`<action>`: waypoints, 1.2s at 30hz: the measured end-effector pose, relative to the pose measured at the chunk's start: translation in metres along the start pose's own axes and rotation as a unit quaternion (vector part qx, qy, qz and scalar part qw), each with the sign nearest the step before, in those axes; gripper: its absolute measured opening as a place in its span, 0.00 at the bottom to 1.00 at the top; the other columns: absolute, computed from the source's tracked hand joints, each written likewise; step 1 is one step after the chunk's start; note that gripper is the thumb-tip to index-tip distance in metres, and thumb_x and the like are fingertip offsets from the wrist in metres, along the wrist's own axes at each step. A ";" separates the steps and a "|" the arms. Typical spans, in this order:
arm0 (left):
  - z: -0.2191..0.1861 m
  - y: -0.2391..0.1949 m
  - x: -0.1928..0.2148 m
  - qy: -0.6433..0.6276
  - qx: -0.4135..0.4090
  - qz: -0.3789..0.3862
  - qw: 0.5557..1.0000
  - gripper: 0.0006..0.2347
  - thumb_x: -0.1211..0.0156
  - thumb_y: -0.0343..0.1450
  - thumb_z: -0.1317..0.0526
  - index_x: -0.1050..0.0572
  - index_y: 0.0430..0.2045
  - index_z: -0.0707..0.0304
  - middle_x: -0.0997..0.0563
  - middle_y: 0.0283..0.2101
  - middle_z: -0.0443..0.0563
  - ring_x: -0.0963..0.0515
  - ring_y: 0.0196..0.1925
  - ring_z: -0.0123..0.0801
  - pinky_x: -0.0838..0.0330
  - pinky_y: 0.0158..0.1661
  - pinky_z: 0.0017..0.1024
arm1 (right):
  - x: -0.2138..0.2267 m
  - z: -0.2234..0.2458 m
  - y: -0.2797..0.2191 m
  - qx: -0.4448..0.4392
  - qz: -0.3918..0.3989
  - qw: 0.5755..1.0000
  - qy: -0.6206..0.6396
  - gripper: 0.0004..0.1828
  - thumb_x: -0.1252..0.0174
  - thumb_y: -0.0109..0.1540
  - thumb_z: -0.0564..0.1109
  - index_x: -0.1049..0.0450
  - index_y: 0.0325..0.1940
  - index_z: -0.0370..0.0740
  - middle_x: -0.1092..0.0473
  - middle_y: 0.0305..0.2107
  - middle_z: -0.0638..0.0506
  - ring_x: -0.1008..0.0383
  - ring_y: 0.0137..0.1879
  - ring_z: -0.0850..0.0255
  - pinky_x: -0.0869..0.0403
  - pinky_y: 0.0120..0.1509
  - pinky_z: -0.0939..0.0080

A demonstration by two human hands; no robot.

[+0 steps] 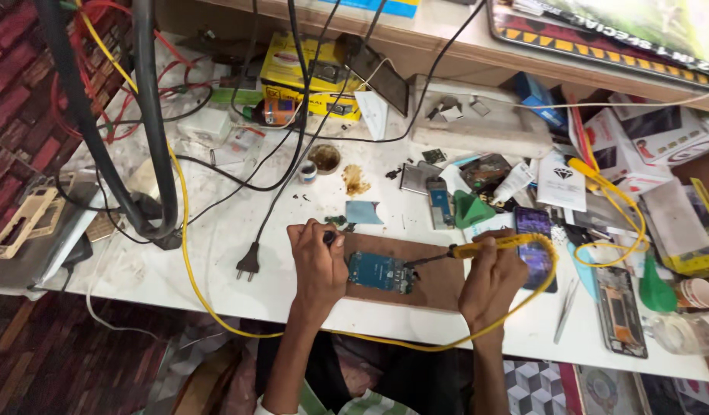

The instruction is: The person uses a soldering iron and solder wire to work on a small blue circuit board placed on a wooden board. They repeatedly apply heat and solder to specific points on the board while holding the components steady.

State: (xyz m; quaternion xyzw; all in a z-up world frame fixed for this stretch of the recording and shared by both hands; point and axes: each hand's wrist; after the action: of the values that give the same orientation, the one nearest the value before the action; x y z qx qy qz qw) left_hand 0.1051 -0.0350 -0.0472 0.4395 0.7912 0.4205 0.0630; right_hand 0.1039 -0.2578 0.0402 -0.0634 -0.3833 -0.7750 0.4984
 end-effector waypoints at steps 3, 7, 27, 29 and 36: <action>0.000 -0.001 -0.002 0.021 -0.006 -0.010 1.000 0.06 0.49 0.74 0.64 0.31 0.31 0.71 0.26 0.31 0.59 0.32 0.37 0.51 0.41 0.46 0.45 | 0.010 -0.007 0.004 0.032 0.030 0.999 -0.033 0.20 0.58 0.73 0.49 0.28 0.42 0.30 0.30 0.22 0.38 0.30 0.25 0.46 0.38 0.30 0.47; 0.002 -0.004 -0.003 0.014 -0.033 0.005 0.999 0.05 0.49 0.72 0.67 0.31 0.31 0.73 0.26 0.30 0.60 0.30 0.34 0.51 0.41 0.46 0.47 | 0.010 -0.025 0.015 0.057 0.036 0.993 -0.094 0.19 0.52 0.72 0.51 0.28 0.41 0.32 0.30 0.22 0.39 0.30 0.26 0.43 0.36 0.27 0.48; 0.005 -0.011 -0.007 0.027 0.018 -0.013 0.999 0.12 0.55 0.79 0.60 0.32 0.31 0.73 0.26 0.32 0.62 0.33 0.42 0.52 0.37 0.44 0.46 | 0.015 -0.012 0.015 0.015 0.046 0.998 -0.042 0.09 0.41 0.64 0.47 0.24 0.39 0.38 0.33 0.11 0.50 0.33 0.15 0.56 0.38 0.22 0.54; 0.005 -0.011 -0.006 0.039 0.008 -0.018 0.999 0.12 0.54 0.79 0.60 0.31 0.32 0.73 0.26 0.33 0.63 0.33 0.41 0.53 0.37 0.44 0.47 | 0.013 -0.012 0.014 0.024 0.036 0.999 -0.011 0.10 0.43 0.65 0.46 0.26 0.44 0.37 0.32 0.14 0.50 0.31 0.16 0.57 0.36 0.22 0.55; 0.005 -0.007 -0.006 0.026 0.018 -0.010 0.999 0.12 0.54 0.79 0.60 0.30 0.33 0.75 0.27 0.33 0.65 0.33 0.40 0.52 0.37 0.43 0.47 | 0.011 -0.014 0.012 0.031 0.078 0.992 -0.090 0.10 0.42 0.69 0.47 0.28 0.43 0.36 0.32 0.16 0.45 0.31 0.20 0.50 0.37 0.26 0.50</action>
State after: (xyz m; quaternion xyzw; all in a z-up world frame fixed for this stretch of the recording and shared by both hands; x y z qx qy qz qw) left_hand 0.1063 -0.0379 -0.0577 0.4217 0.8042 0.4170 0.0389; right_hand 0.1125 -0.2771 0.0421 -0.1467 -0.4446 -0.7127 0.5224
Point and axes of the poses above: each hand's wrist, its own y-axis towards the middle knuckle, its own x-axis out of the back of the hand, z = x × y
